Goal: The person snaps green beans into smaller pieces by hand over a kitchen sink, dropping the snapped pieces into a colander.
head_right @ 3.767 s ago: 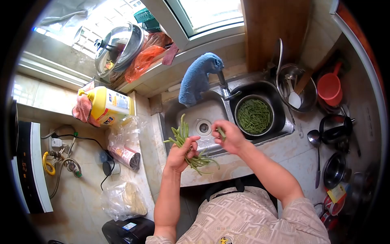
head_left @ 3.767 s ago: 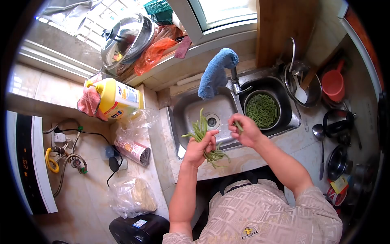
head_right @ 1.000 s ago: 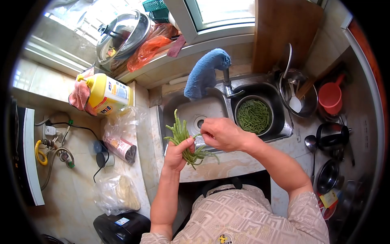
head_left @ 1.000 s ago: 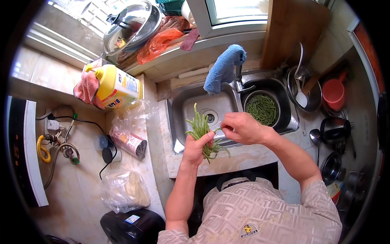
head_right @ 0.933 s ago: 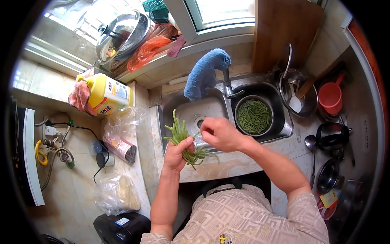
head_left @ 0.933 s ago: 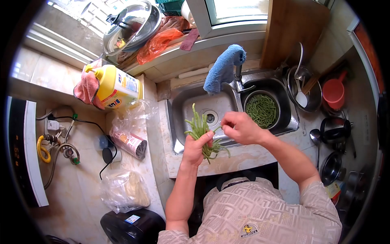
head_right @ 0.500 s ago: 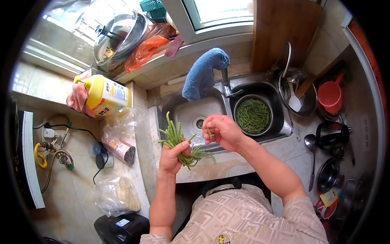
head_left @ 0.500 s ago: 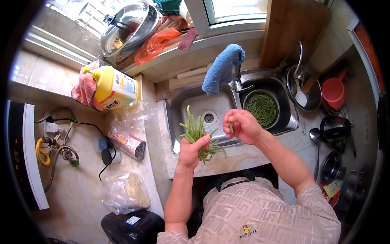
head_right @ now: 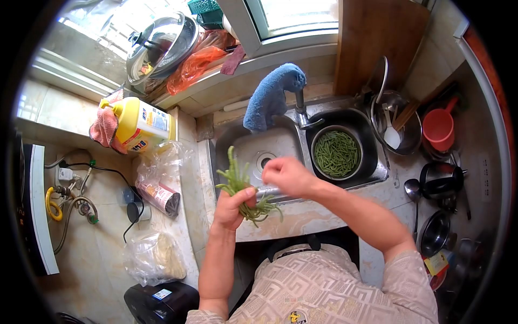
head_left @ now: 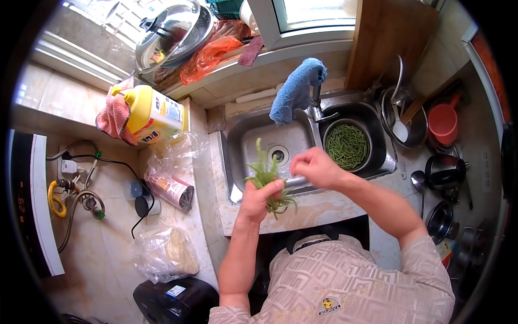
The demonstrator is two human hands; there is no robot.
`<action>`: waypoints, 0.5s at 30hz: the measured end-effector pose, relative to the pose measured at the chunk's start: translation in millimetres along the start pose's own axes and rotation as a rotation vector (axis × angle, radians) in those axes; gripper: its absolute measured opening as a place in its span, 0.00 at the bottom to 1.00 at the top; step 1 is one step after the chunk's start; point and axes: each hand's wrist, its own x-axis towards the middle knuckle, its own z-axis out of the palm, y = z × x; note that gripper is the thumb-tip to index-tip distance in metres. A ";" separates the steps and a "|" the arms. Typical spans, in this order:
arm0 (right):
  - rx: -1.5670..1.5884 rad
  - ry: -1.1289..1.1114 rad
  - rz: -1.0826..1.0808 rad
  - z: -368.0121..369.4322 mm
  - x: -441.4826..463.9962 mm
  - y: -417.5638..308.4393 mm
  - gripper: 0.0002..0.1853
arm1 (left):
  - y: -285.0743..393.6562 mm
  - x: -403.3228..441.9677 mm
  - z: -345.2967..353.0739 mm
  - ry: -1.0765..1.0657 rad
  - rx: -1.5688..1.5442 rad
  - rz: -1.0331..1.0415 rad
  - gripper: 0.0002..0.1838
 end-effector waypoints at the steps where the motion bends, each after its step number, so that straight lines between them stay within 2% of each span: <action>1: 0.494 0.096 0.258 -2.3 6.9 13.6 0.06 | -2.8 0.3 -2.4 0.018 -0.102 0.052 0.04; 2: 0.677 0.077 0.251 -9.5 10.3 23.0 0.05 | -6.3 -0.3 -6.2 0.002 -0.128 0.063 0.04; 4: 0.266 0.139 0.191 -2.2 9.9 20.8 0.08 | -10.4 -3.5 -13.3 -0.025 -0.173 0.084 0.05; 7: -0.454 0.308 -0.331 10.6 7.9 34.9 0.12 | -17.0 -10.4 -21.4 -0.133 -0.206 0.070 0.07; 10: -0.247 0.181 -0.191 14.7 -3.2 13.2 0.13 | -17.5 -7.2 -23.0 -0.235 -0.227 0.131 0.09; 11: -0.132 0.138 -0.215 17.8 -9.1 2.0 0.11 | -17.6 -7.6 -23.4 -0.271 -0.235 0.161 0.10; 13: -0.171 0.037 -0.340 22.1 -21.6 -30.3 0.11 | -15.3 -10.8 -19.8 -0.213 -0.241 0.128 0.11; 15: -0.200 -0.035 -0.472 29.0 -23.1 -31.3 0.10 | -15.6 -13.0 -17.3 -0.195 -0.238 0.096 0.12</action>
